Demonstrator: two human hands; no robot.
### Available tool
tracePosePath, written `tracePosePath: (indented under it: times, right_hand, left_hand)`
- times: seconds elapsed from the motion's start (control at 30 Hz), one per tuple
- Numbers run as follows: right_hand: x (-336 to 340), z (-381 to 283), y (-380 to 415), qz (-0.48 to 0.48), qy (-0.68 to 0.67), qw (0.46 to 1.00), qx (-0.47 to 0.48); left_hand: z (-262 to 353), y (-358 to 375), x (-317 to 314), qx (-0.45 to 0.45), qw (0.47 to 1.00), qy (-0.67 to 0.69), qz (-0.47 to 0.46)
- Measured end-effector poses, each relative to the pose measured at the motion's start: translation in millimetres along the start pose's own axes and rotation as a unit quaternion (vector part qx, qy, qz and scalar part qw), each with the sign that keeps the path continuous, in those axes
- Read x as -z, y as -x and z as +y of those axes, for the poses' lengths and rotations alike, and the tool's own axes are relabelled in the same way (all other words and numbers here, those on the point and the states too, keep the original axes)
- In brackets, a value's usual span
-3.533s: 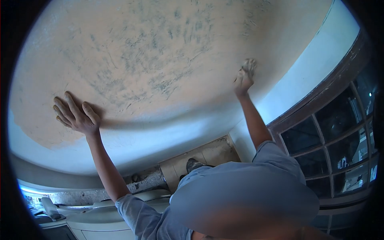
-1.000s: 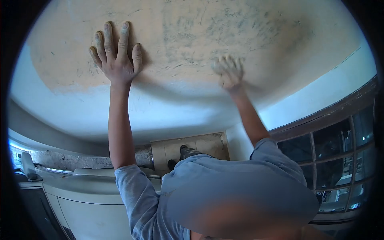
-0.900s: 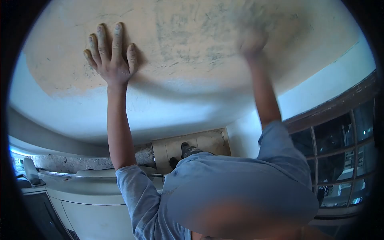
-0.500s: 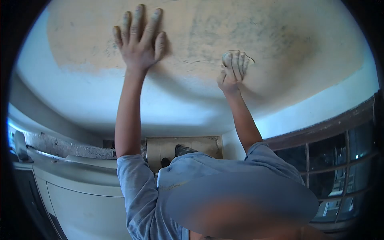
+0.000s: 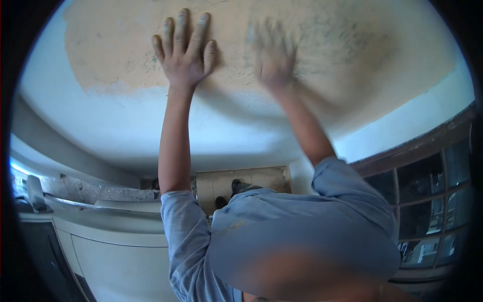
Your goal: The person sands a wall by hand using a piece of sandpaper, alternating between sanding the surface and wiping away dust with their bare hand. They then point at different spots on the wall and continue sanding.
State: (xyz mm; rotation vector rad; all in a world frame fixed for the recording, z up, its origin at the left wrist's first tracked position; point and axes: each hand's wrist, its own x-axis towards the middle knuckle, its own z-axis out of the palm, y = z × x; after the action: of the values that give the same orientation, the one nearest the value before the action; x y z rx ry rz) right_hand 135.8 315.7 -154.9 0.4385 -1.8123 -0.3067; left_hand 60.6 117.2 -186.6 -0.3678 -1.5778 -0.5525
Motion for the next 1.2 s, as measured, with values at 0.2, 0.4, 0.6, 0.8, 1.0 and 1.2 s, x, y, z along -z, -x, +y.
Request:
tracePosePath:
  times: [0.2,0.4,0.6,0.8,1.0,1.2]
  right_hand:
    - [-14,-21,1,-0.017,-0.038,0.997,0.066]
    - [13,24,-200,0.115,0.046,0.992,0.004]
    - [-18,-57,-2,0.010,-0.032,0.999,0.009]
    - [-33,-51,8,0.014,-0.038,0.993,0.107]
    - [8,-7,-187,0.102,0.026,0.994,0.012]
    - [-36,-83,23,-0.022,-0.024,0.998,0.059]
  left_hand:
    - [-4,0,5,-0.009,1.000,0.006,-0.022]
    - [-7,0,3,-0.011,1.000,-0.002,-0.012]
    - [-19,1,2,0.058,0.998,-0.008,0.028]
    - [-30,-3,10,0.009,0.999,0.044,0.029]
    - [-29,0,3,0.005,0.995,0.068,0.071]
    - [-57,-2,13,-0.040,0.994,0.081,0.056]
